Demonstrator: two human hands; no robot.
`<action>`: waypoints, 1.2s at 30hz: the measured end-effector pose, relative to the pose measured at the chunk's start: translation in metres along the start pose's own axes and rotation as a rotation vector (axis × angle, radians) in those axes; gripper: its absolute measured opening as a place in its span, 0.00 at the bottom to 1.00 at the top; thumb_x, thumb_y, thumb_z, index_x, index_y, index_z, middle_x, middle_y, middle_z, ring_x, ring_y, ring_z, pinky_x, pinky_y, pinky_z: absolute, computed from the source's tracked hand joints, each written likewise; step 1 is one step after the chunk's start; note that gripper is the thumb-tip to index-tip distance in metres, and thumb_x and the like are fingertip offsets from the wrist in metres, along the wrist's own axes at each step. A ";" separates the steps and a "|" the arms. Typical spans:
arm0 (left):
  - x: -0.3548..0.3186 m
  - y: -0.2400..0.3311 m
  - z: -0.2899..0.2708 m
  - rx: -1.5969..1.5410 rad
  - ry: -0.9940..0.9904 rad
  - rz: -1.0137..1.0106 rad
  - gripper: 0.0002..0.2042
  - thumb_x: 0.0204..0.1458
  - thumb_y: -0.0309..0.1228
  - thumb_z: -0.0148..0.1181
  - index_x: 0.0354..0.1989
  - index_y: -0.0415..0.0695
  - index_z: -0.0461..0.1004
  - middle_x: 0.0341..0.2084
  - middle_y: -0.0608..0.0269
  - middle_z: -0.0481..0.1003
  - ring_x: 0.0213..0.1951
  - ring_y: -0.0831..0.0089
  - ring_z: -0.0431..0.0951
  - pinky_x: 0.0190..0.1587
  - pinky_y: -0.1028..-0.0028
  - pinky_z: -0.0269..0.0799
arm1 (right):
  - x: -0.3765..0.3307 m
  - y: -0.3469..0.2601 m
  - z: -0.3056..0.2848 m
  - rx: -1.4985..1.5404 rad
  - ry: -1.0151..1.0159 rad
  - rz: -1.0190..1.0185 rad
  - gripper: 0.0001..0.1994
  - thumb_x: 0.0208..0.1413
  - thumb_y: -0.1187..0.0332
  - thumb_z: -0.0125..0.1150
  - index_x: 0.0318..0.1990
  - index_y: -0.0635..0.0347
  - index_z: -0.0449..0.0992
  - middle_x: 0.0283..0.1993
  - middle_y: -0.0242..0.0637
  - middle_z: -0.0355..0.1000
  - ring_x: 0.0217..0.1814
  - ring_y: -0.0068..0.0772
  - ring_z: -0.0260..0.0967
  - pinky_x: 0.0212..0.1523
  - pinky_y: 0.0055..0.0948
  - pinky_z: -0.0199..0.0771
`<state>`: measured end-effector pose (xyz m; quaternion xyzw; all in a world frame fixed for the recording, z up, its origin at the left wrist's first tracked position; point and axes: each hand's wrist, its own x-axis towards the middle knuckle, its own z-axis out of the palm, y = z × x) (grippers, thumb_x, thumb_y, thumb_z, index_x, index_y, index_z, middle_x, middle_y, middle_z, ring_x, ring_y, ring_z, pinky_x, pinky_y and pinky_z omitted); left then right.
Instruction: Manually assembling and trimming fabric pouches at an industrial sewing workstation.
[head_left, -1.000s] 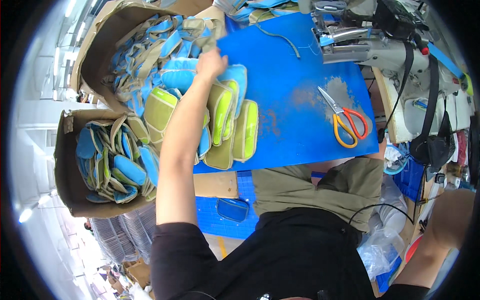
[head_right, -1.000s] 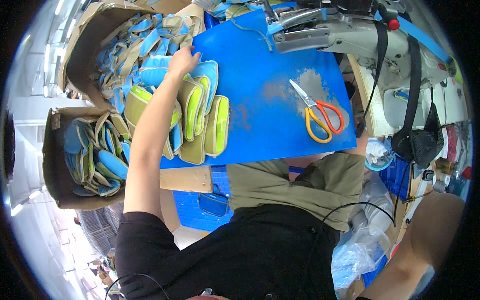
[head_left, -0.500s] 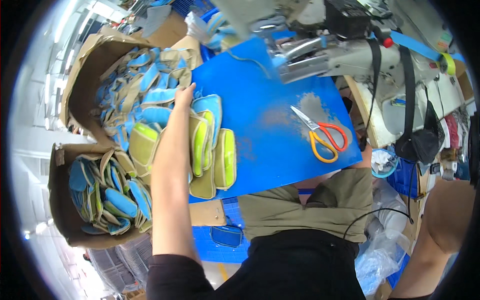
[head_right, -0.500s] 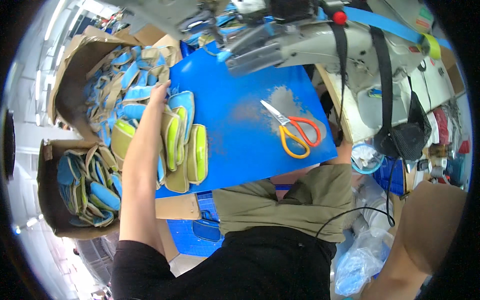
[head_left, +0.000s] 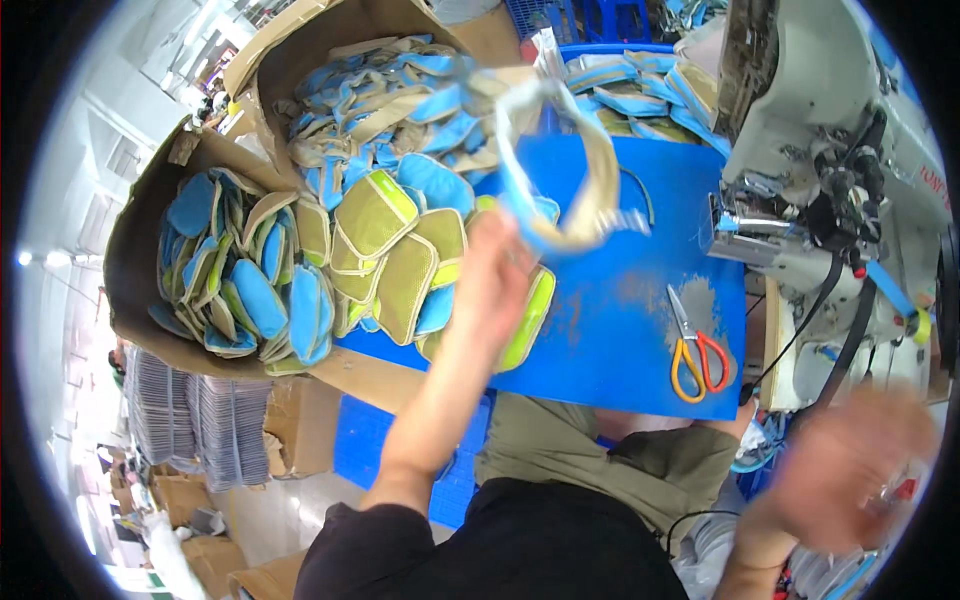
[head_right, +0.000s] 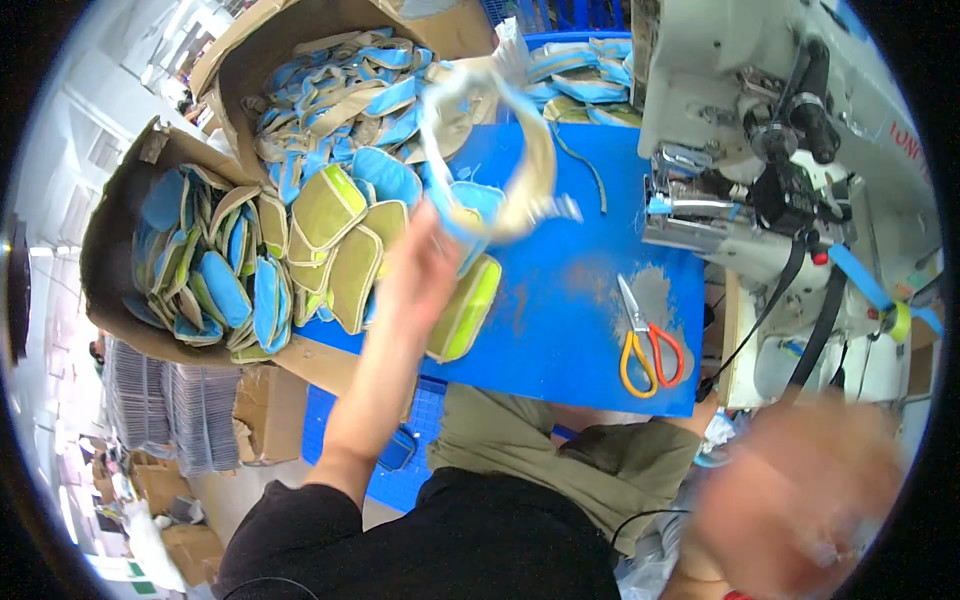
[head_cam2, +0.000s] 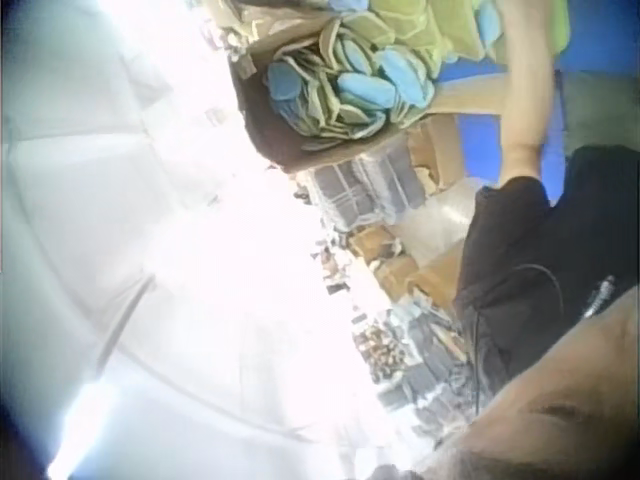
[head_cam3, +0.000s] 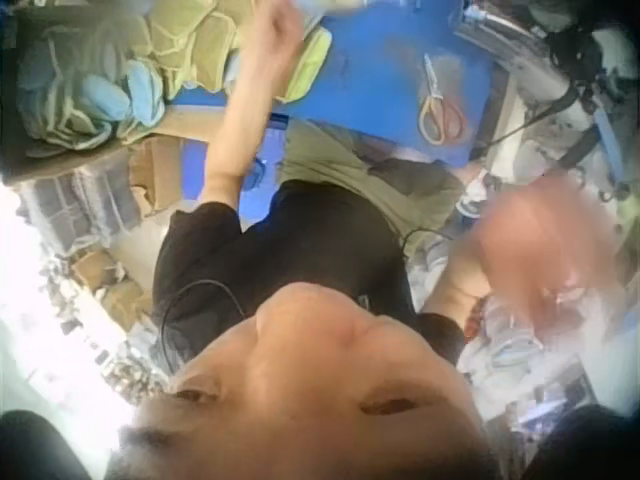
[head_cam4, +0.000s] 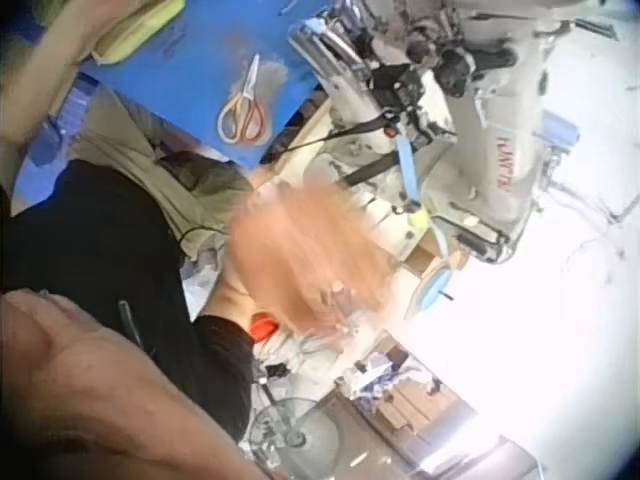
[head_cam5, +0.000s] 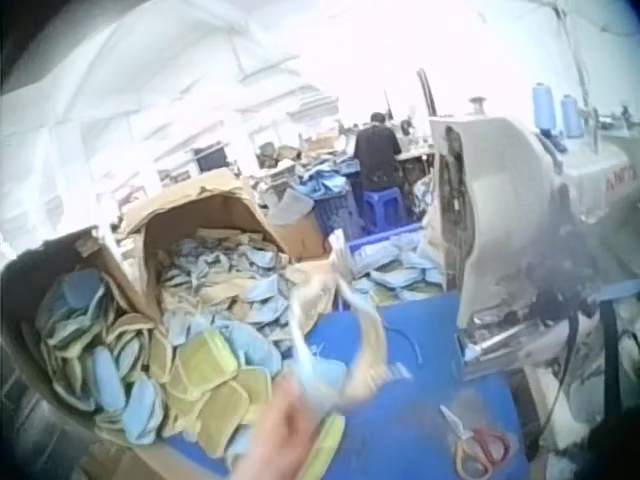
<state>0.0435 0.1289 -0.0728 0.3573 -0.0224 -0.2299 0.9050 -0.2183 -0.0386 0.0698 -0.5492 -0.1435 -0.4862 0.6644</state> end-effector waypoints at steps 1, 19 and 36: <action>-0.023 -0.022 -0.017 -0.048 -0.028 -0.197 0.11 0.65 0.28 0.62 0.54 0.49 0.73 0.47 0.71 0.79 0.47 0.76 0.78 0.51 0.72 0.74 | -0.075 0.015 -0.073 -0.162 0.071 0.406 0.28 0.59 0.68 0.63 0.68 0.62 0.69 0.67 0.46 0.71 0.69 0.42 0.70 0.64 0.35 0.73; -0.055 -0.069 0.015 -0.303 -0.431 -0.489 0.19 0.73 0.38 0.52 0.66 0.40 0.70 0.60 0.56 0.77 0.62 0.63 0.76 0.67 0.58 0.71 | -0.145 0.101 -0.066 -0.339 -0.171 0.843 0.23 0.56 0.73 0.70 0.57 0.64 0.71 0.51 0.46 0.76 0.52 0.39 0.77 0.56 0.36 0.77; -0.095 -0.102 0.013 0.279 -0.242 -0.225 0.16 0.69 0.32 0.59 0.61 0.40 0.73 0.53 0.59 0.80 0.54 0.69 0.80 0.59 0.64 0.75 | -0.145 0.121 -0.058 -0.455 -0.044 0.703 0.21 0.58 0.73 0.72 0.59 0.61 0.75 0.45 0.35 0.79 0.43 0.23 0.74 0.45 0.26 0.73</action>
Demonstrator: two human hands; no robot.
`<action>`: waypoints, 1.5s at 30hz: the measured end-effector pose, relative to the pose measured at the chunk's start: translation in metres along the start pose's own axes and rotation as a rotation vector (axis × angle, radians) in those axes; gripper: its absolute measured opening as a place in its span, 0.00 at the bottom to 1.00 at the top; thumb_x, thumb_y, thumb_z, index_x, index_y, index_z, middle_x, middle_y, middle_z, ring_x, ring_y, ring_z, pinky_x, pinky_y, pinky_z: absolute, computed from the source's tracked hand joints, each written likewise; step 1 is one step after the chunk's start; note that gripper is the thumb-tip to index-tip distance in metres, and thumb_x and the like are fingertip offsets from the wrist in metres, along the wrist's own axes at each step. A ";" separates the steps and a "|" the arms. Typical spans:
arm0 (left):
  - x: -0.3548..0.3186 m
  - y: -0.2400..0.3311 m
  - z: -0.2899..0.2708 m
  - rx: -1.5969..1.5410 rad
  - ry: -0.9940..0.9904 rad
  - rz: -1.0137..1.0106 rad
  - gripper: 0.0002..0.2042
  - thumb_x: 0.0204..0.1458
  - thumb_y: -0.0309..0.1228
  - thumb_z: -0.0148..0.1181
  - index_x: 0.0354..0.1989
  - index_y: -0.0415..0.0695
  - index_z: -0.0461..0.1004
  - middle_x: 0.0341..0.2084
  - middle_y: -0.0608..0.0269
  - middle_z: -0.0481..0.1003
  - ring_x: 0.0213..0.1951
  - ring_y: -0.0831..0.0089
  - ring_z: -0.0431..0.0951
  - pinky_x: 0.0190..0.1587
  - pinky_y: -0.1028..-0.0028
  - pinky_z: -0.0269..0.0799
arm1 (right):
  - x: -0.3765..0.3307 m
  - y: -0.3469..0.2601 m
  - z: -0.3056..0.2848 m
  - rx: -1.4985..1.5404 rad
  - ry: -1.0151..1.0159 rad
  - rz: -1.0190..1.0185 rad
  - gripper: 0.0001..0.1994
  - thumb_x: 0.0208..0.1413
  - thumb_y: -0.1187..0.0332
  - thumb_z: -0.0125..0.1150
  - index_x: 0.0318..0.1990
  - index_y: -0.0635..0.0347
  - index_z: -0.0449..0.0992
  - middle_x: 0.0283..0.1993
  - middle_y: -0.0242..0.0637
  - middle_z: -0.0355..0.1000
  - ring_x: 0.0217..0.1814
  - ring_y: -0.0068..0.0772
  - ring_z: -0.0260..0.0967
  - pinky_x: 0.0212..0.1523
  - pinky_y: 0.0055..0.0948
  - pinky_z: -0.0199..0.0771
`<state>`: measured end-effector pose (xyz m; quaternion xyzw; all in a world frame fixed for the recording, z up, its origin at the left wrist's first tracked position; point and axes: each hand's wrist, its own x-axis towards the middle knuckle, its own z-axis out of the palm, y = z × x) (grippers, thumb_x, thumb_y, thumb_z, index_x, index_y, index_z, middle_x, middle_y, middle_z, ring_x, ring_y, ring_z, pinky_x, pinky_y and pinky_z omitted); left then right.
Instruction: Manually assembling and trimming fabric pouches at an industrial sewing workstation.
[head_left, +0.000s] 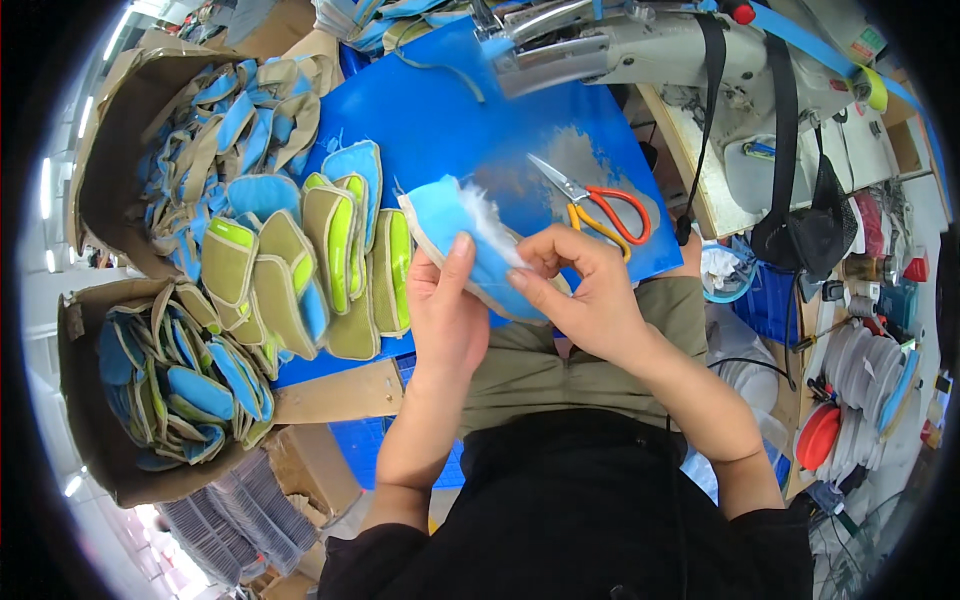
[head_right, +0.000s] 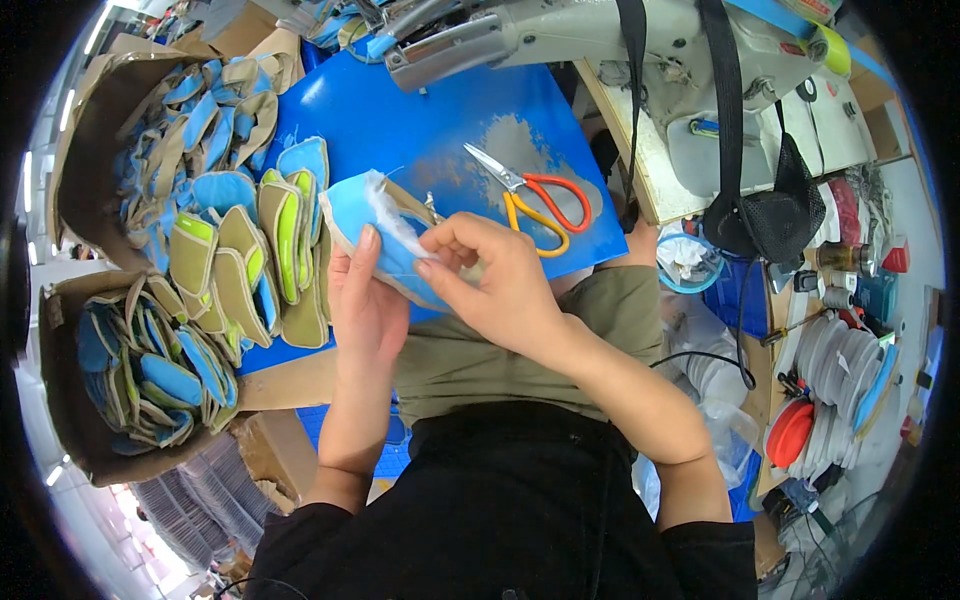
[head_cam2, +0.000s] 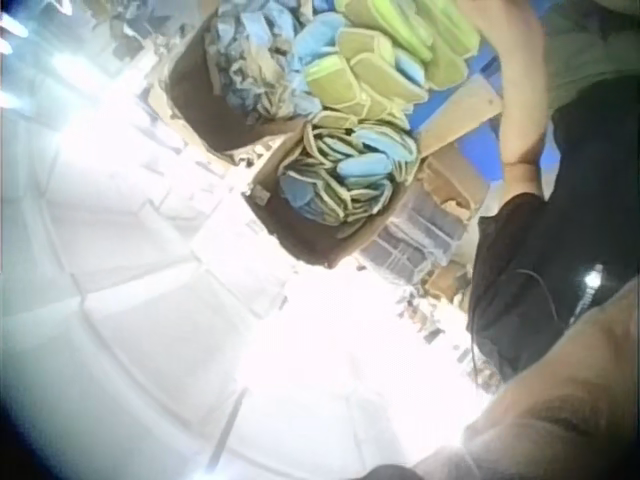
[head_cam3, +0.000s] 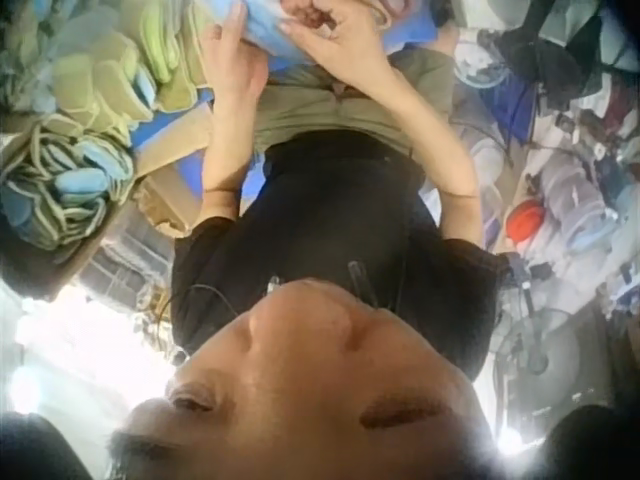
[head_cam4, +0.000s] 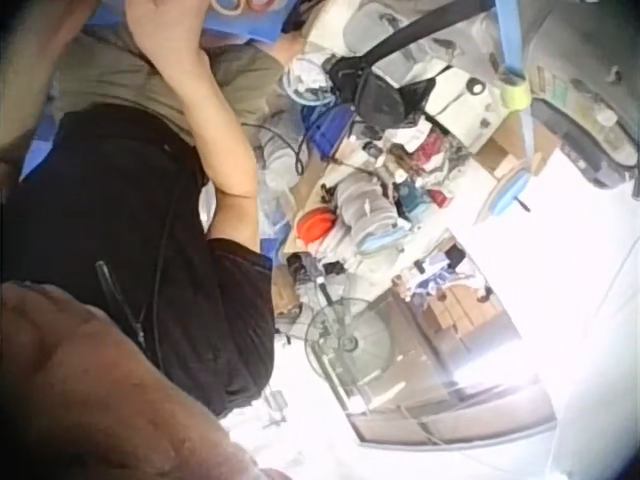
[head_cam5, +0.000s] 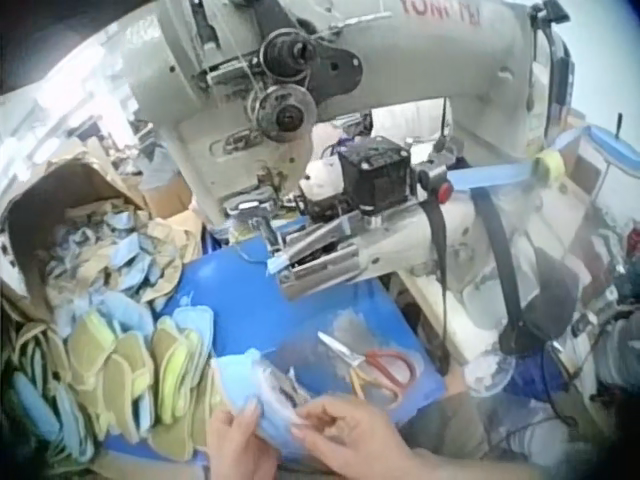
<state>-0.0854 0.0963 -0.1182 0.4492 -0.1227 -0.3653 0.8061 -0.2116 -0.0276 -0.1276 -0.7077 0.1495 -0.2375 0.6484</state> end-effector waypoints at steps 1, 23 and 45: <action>-0.001 -0.002 -0.002 -0.002 0.005 -0.004 0.16 0.69 0.32 0.59 0.61 0.40 0.73 0.53 0.59 0.80 0.54 0.69 0.80 0.59 0.64 0.75 | -0.001 0.000 -0.001 0.016 -0.010 0.034 0.19 0.58 0.73 0.72 0.56 0.61 0.77 0.43 0.33 0.78 0.42 0.23 0.74 0.44 0.25 0.72; -0.047 -0.035 -0.047 0.359 0.008 0.043 0.25 0.57 0.18 0.68 0.62 0.40 0.69 0.53 0.63 0.78 0.54 0.76 0.78 0.59 0.72 0.73 | -0.013 0.024 0.017 0.045 0.010 0.104 0.14 0.56 0.69 0.75 0.49 0.58 0.82 0.37 0.31 0.77 0.37 0.21 0.70 0.36 0.24 0.68; 0.016 0.009 -0.067 -0.038 0.217 -0.023 0.26 0.74 0.50 0.47 0.73 0.49 0.64 0.53 0.57 0.80 0.51 0.64 0.81 0.52 0.62 0.79 | -0.042 0.020 0.034 0.143 -0.102 0.320 0.08 0.61 0.73 0.69 0.46 0.65 0.81 0.36 0.33 0.79 0.33 0.20 0.73 0.33 0.26 0.73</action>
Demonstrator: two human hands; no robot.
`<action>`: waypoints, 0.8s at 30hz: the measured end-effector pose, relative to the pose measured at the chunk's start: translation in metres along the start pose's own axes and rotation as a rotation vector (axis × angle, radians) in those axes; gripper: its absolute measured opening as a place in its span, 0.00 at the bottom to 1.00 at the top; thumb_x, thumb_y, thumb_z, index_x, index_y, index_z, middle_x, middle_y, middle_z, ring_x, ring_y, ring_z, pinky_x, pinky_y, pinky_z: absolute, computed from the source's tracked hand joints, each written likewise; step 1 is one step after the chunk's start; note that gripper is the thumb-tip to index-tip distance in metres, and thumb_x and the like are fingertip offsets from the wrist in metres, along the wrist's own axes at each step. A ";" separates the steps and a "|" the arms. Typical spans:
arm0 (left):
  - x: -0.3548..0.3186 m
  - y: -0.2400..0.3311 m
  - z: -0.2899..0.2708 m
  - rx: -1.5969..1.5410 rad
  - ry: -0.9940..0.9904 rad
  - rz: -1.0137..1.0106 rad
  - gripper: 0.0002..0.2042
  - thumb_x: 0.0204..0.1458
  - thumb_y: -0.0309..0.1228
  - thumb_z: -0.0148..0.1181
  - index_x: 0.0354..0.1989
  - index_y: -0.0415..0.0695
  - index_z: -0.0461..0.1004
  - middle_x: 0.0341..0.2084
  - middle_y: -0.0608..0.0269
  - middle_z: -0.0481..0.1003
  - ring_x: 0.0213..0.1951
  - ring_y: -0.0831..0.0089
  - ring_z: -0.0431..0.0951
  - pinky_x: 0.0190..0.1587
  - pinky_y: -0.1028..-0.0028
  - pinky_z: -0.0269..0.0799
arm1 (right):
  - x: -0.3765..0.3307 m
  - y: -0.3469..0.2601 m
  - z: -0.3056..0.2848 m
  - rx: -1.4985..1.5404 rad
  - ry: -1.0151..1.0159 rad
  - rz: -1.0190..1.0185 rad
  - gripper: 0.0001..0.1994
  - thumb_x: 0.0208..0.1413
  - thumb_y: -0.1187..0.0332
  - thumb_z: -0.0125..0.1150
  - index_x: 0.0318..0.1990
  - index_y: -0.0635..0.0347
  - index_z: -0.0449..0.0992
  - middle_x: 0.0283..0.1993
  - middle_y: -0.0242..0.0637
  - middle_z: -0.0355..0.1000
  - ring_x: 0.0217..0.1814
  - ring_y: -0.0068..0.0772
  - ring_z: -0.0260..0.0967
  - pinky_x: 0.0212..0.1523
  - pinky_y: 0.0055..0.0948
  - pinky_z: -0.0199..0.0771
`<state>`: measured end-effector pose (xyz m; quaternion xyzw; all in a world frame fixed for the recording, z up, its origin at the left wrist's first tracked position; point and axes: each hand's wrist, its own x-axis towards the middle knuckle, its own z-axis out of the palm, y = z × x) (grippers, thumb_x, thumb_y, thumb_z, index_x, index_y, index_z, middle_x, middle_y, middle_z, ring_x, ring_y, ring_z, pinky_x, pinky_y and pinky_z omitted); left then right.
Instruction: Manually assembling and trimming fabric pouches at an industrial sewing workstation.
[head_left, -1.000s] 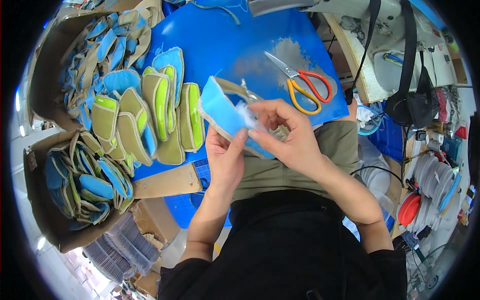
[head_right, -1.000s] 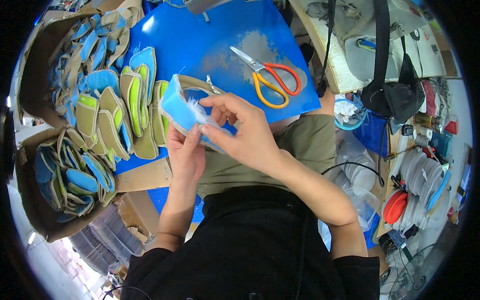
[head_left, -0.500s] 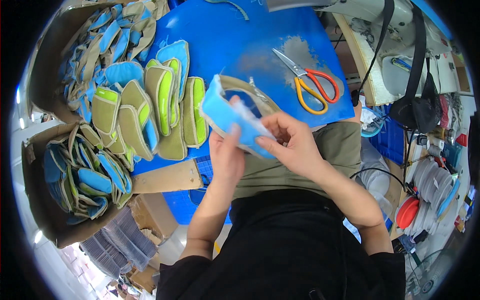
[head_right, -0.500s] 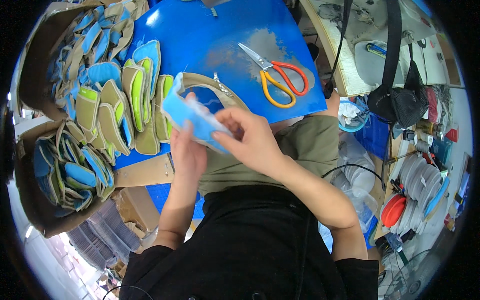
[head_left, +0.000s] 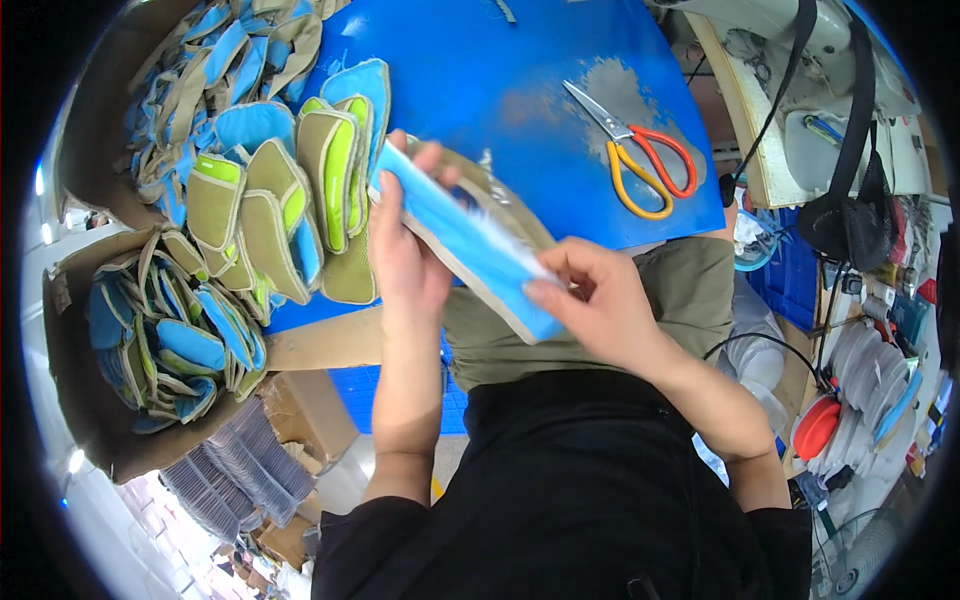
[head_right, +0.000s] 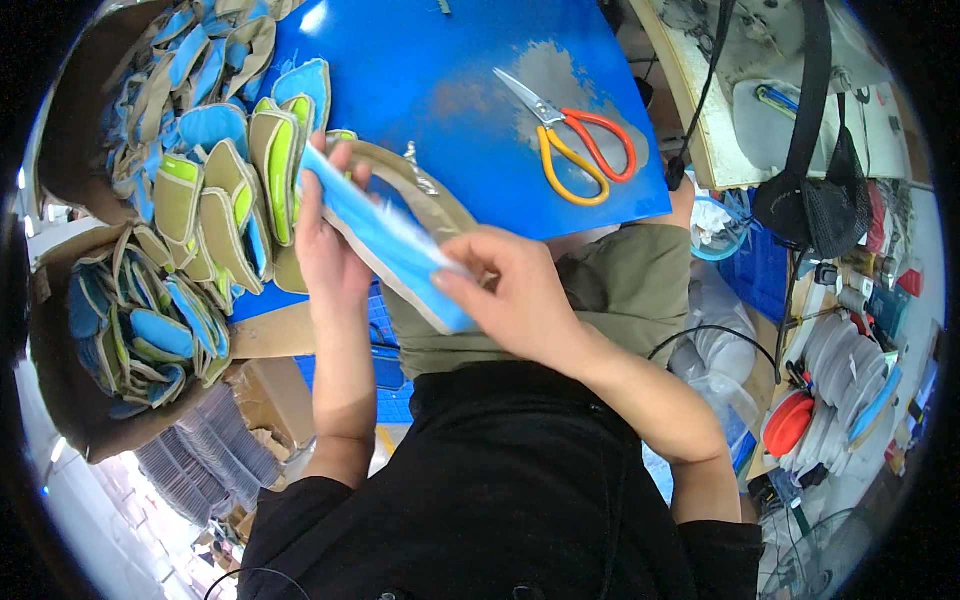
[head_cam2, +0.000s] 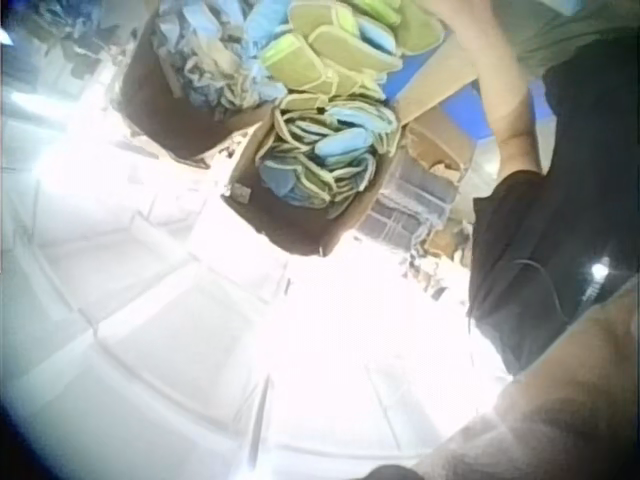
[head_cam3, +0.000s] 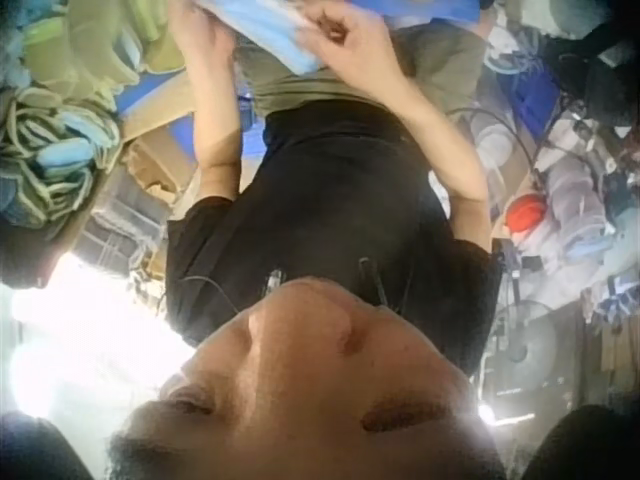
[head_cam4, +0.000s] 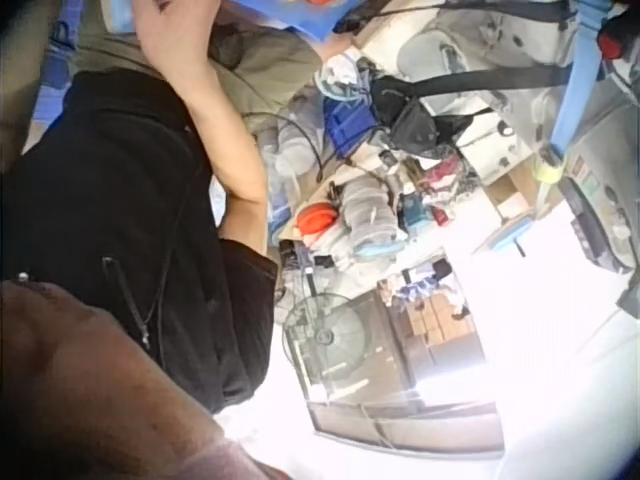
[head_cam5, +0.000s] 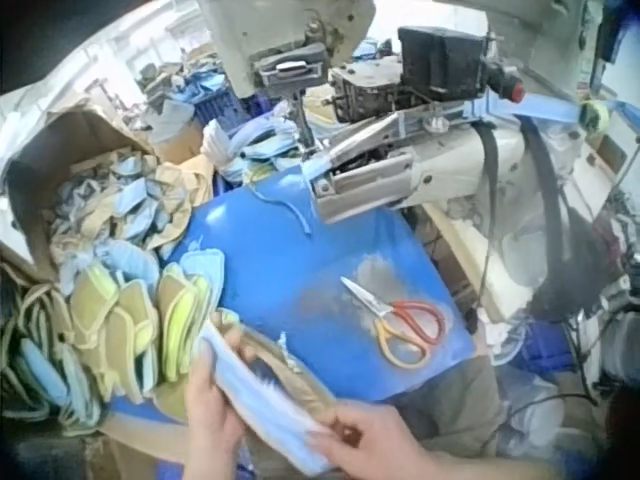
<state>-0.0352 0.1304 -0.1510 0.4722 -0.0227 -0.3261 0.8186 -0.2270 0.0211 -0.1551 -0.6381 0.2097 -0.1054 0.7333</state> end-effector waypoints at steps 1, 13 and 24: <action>0.002 0.001 0.018 -0.055 0.019 -0.023 0.27 0.74 0.52 0.44 0.73 0.48 0.64 0.56 0.56 0.78 0.53 0.62 0.80 0.54 0.60 0.79 | 0.008 0.005 0.001 0.165 0.013 0.072 0.08 0.62 0.72 0.69 0.46 0.66 0.81 0.37 0.32 0.80 0.35 0.16 0.73 0.34 0.25 0.73; -0.027 -0.022 0.007 0.160 -0.022 -0.138 0.11 0.68 0.31 0.62 0.54 0.41 0.79 0.45 0.63 0.83 0.44 0.78 0.82 0.47 0.76 0.78 | 0.033 0.012 0.008 0.183 0.114 -0.173 0.25 0.57 0.64 0.77 0.58 0.63 0.76 0.43 0.35 0.80 0.45 0.25 0.76 0.46 0.27 0.76; 0.051 0.021 -0.024 -0.327 -0.051 -0.162 0.32 0.73 0.55 0.37 0.68 0.38 0.67 0.62 0.50 0.74 0.64 0.55 0.74 0.68 0.53 0.67 | 0.012 0.009 -0.004 -0.007 0.002 0.111 0.08 0.60 0.73 0.68 0.46 0.63 0.81 0.38 0.29 0.80 0.37 0.14 0.71 0.37 0.22 0.72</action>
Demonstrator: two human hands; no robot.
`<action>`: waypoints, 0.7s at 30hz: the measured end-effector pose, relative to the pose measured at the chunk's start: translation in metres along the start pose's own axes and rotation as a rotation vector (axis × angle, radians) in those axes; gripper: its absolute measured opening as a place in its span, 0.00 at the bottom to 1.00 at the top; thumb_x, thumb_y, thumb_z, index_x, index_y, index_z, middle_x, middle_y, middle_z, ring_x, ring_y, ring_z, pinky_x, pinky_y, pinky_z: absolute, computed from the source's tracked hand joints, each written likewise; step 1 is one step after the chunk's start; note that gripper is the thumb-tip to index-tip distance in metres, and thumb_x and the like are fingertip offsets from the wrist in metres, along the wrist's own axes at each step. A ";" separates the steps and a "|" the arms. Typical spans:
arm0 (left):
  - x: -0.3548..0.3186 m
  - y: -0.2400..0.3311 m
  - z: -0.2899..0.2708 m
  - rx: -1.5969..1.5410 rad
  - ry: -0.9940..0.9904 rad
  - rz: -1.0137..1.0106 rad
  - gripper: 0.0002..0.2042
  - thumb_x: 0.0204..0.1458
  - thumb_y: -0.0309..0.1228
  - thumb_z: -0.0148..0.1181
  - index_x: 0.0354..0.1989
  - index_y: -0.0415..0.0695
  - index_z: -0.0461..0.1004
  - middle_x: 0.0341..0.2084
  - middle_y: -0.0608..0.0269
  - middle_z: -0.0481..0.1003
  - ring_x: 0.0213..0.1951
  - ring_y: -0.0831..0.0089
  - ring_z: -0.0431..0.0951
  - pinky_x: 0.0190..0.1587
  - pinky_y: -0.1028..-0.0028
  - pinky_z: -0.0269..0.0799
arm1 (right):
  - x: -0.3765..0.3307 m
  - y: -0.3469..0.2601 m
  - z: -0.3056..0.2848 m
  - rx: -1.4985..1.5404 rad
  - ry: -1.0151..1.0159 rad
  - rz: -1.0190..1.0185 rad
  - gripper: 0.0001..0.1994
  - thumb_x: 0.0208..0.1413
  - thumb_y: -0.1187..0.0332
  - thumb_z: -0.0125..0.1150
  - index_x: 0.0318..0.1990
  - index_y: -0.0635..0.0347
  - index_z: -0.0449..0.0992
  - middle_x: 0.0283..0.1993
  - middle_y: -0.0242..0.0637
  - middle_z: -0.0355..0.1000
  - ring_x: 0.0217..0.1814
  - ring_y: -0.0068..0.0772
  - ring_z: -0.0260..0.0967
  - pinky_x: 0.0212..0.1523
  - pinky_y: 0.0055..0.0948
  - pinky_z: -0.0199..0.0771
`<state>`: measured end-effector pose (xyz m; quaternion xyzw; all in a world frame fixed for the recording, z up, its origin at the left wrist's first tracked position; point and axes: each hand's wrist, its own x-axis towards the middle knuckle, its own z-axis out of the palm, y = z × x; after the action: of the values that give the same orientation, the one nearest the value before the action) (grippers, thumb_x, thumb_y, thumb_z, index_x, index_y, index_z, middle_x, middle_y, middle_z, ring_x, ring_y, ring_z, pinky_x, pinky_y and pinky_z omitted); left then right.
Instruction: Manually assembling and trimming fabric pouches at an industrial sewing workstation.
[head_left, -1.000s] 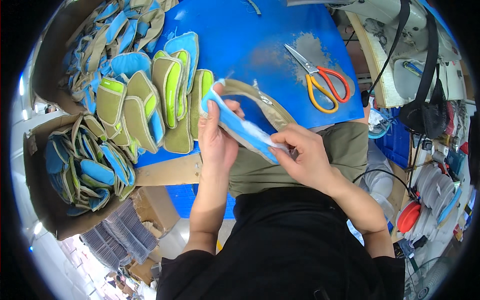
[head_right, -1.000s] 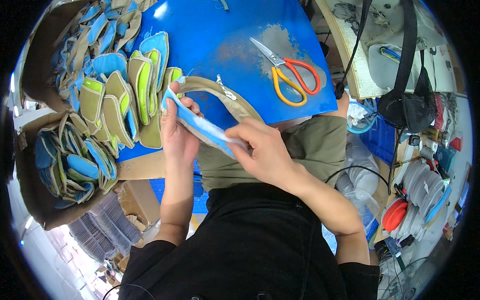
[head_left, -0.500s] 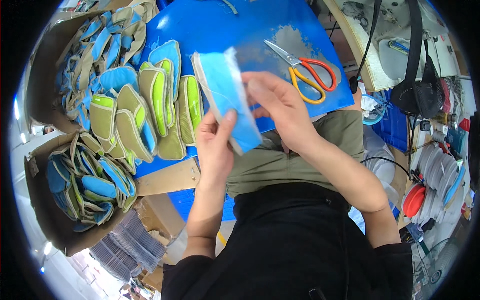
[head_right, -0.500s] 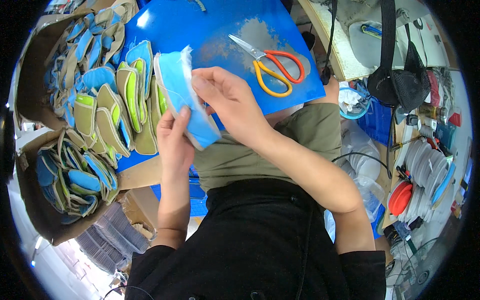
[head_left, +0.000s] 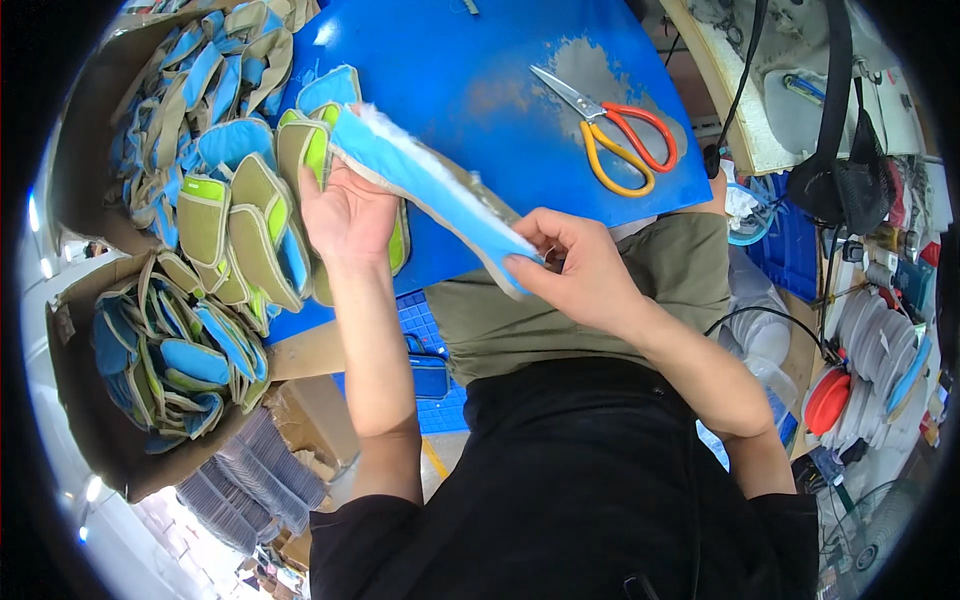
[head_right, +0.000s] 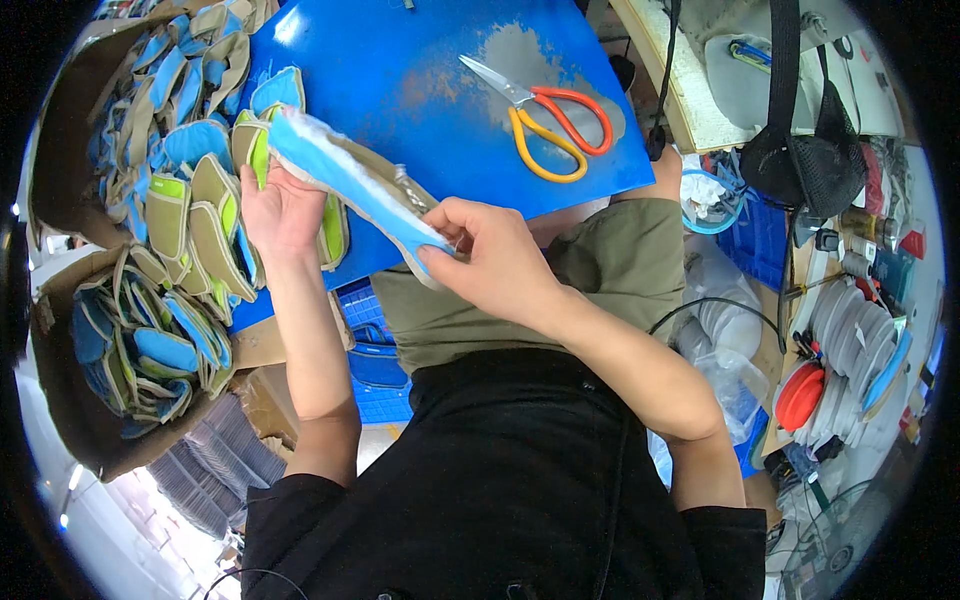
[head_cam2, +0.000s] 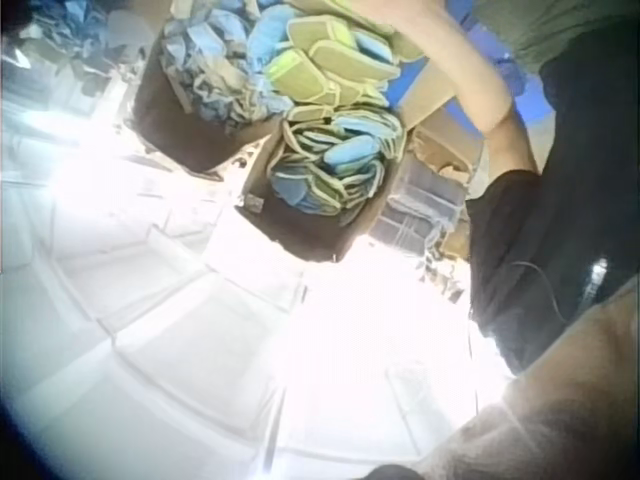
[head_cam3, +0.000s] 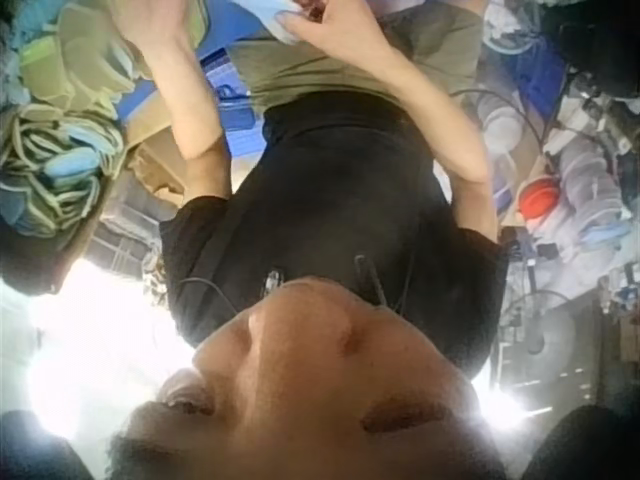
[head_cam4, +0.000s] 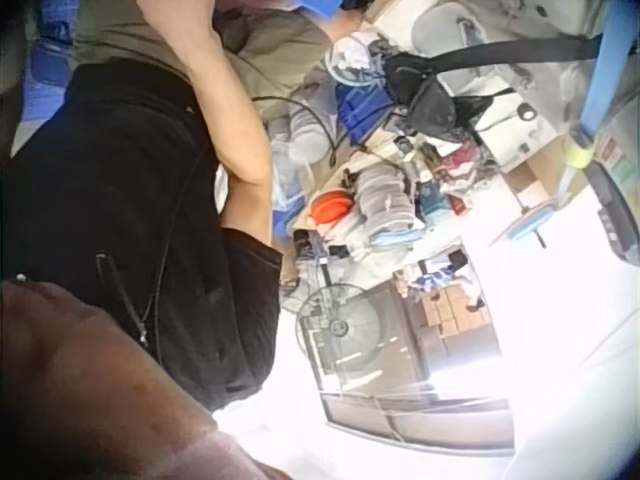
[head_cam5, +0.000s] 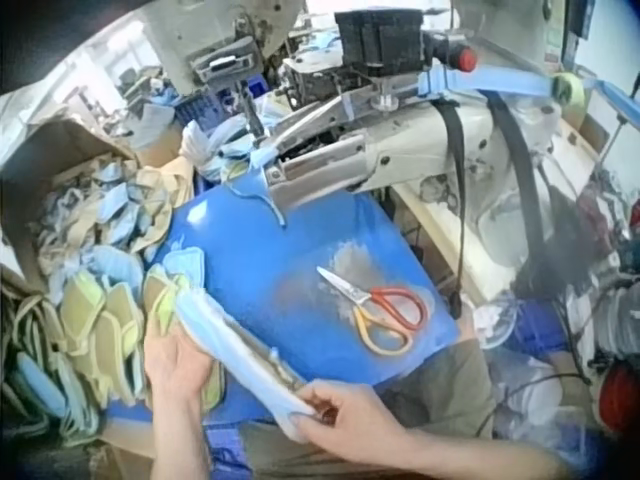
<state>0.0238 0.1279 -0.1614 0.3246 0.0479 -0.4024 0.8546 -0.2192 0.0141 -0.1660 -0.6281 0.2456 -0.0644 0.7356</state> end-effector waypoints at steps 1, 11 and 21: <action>0.001 0.002 0.003 -0.098 -0.095 -0.017 0.38 0.72 0.61 0.33 0.71 0.36 0.64 0.67 0.46 0.71 0.69 0.51 0.70 0.73 0.50 0.62 | 0.000 0.001 -0.001 0.036 0.006 0.013 0.08 0.61 0.73 0.67 0.45 0.63 0.81 0.39 0.28 0.80 0.37 0.13 0.71 0.37 0.21 0.71; -0.061 -0.081 -0.016 -0.086 -0.188 -0.133 0.16 0.73 0.48 0.50 0.42 0.49 0.73 0.33 0.71 0.70 0.35 0.73 0.66 0.42 0.70 0.66 | 0.001 0.008 0.011 -0.632 0.201 -0.697 0.11 0.48 0.74 0.67 0.41 0.55 0.78 0.35 0.33 0.68 0.36 0.38 0.73 0.35 0.37 0.74; -0.049 -0.082 -0.028 -0.524 -0.267 -0.208 0.06 0.68 0.37 0.58 0.39 0.51 0.74 0.32 0.74 0.68 0.30 0.78 0.60 0.34 0.75 0.59 | 0.001 0.012 0.027 -0.649 0.145 -0.834 0.10 0.46 0.75 0.71 0.38 0.56 0.83 0.32 0.30 0.72 0.33 0.33 0.74 0.31 0.33 0.73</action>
<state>-0.0636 0.1383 -0.2086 0.0307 0.0703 -0.5007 0.8622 -0.2090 0.0402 -0.1748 -0.8614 0.0326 -0.3156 0.3966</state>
